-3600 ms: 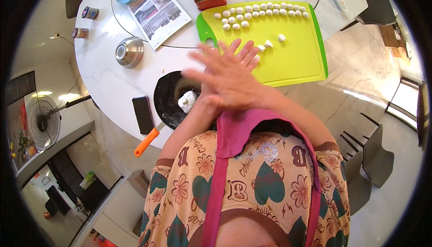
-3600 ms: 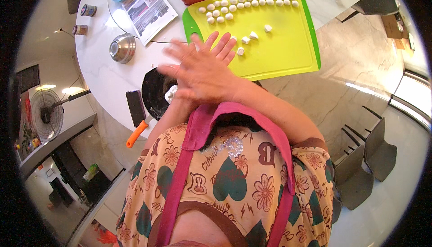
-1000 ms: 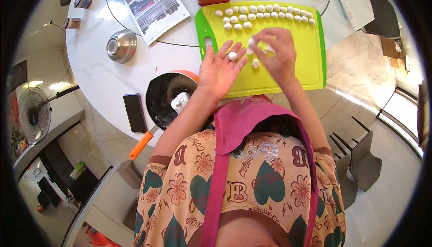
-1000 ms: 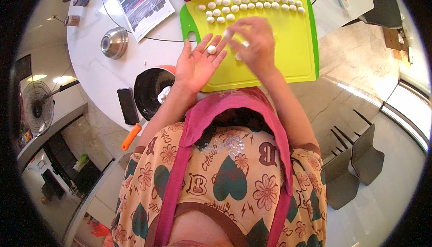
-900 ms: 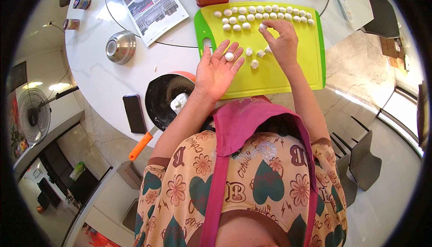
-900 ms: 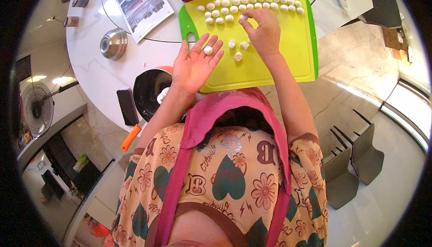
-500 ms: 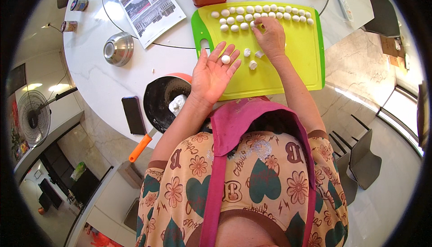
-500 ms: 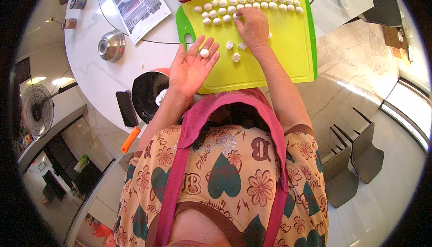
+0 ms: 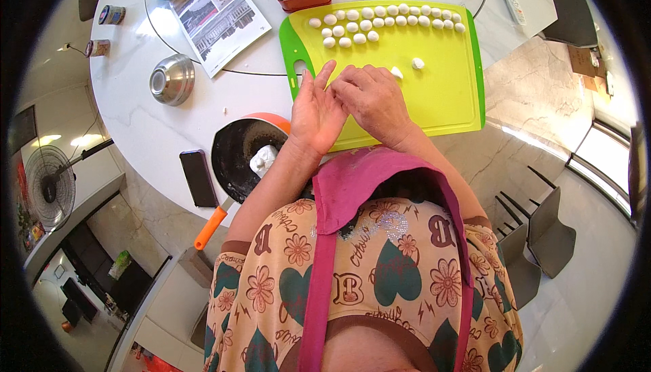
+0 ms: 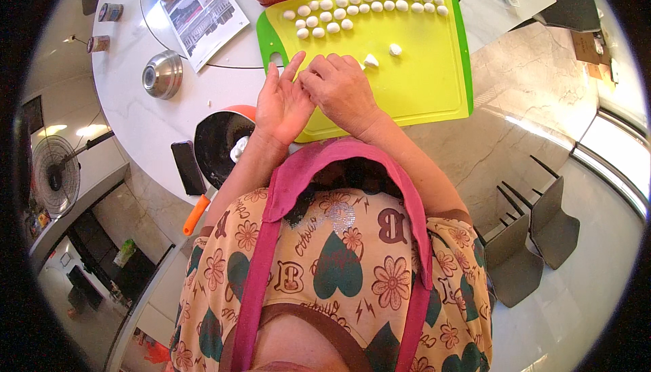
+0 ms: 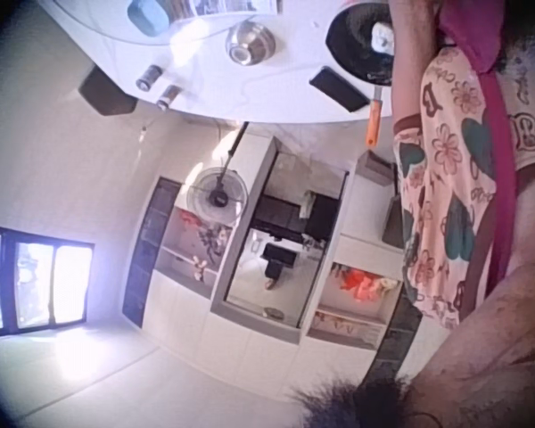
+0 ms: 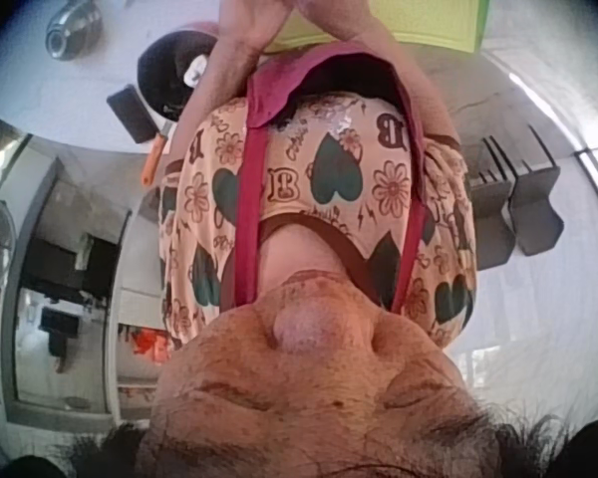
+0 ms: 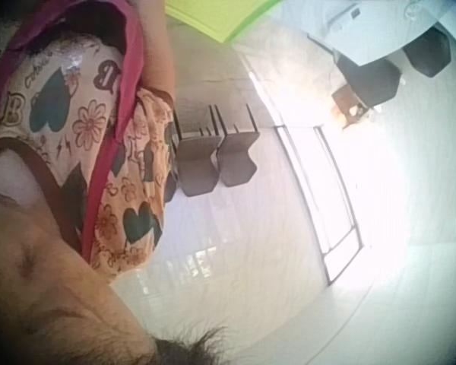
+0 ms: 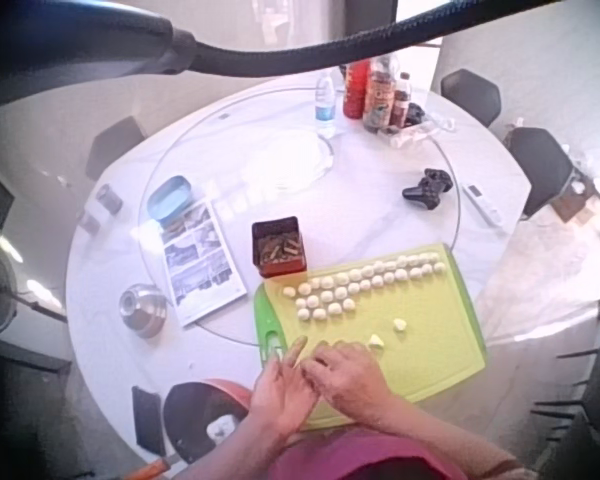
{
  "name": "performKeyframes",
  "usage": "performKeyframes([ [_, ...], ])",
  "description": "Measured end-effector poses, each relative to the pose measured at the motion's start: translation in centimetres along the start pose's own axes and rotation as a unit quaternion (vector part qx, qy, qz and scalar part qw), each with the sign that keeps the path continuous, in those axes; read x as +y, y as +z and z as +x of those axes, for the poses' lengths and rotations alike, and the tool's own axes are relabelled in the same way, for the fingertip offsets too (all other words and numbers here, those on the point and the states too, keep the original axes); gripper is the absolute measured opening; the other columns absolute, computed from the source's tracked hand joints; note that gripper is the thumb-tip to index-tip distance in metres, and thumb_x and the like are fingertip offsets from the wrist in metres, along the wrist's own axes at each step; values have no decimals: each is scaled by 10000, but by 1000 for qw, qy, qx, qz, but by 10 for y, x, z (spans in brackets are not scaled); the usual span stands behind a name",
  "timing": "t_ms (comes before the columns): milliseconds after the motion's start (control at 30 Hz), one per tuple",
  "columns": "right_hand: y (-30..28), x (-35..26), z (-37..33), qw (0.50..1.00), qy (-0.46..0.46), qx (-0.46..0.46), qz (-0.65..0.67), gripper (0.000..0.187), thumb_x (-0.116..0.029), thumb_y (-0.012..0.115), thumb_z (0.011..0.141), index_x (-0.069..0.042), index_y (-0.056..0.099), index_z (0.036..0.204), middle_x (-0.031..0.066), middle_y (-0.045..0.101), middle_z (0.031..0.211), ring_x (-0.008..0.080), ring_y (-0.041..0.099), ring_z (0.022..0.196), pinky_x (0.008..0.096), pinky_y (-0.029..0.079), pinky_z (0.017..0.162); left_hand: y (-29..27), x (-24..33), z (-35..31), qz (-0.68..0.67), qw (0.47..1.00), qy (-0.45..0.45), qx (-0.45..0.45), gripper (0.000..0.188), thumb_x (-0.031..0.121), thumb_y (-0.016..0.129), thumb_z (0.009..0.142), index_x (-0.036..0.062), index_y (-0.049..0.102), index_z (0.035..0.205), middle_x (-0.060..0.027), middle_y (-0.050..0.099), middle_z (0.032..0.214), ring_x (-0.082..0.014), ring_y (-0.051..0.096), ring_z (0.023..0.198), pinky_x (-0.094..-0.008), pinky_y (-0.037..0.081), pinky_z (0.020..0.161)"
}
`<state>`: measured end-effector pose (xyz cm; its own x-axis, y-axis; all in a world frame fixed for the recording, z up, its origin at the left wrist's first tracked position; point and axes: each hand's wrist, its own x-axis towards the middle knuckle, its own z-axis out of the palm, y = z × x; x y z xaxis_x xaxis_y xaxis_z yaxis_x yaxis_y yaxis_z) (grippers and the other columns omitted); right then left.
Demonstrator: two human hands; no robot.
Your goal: The person repeatedly pinches small portions of white dough from a larger mass in a pan, rolls them into uniform balls between the palms, and places them in rows on a green cutting board. The process continues throughout the clip with consistent hand motions.
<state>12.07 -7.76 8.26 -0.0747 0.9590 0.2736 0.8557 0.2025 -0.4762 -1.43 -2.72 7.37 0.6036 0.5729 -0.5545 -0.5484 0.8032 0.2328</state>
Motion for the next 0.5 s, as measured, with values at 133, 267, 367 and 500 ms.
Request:
performKeyframes([
  [133, -3, 20, 1, 990, 38, 82, 112, 194, -124, 715, 756, -114, 678, 946, 41, 656, 889, 211, 607, 780, 349, 475, 684, 11, 0, -5, -2, 1000, 1, 19, 604, 460, 304, 1030, 43, 248, 1464, -205, 411, 1401, -320, 419, 1295, -499, 328, 1102],
  [267, -3, 75, 12, 957, 188, 202, 88, 133, -80, 732, 771, -68, 681, 893, 41, 679, 857, 172, 611, 655, 292, 506, 604, 8, 2, -5, 49, 998, -13, 26, 559, 414, 364, 1027, 43, 292, 1439, -188, 426, 1372, -310, 444, 1263, -483, 373, 1067],
  [367, 8, 107, 15, 958, 212, 188, 53, 152, -84, 737, 738, -88, 664, 871, 45, 667, 859, 216, 614, 686, 339, 501, 630, 1, 1, -3, 79, 996, -31, 31, 497, 372, 413, 1017, 47, 367, 1390, -168, 453, 1342, -293, 466, 1237, -458, 410, 1038],
  [500, 22, 119, 17, 966, 181, 187, -3, 162, -90, 749, 713, -110, 663, 849, 37, 648, 818, 244, 613, 752, 355, 499, 691, -5, 1, -5, 91, 995, -23, 38, 429, 326, 460, 1002, 50, 446, 1330, -138, 506, 1271, -260, 514, 1168, -421, 458, 974],
])
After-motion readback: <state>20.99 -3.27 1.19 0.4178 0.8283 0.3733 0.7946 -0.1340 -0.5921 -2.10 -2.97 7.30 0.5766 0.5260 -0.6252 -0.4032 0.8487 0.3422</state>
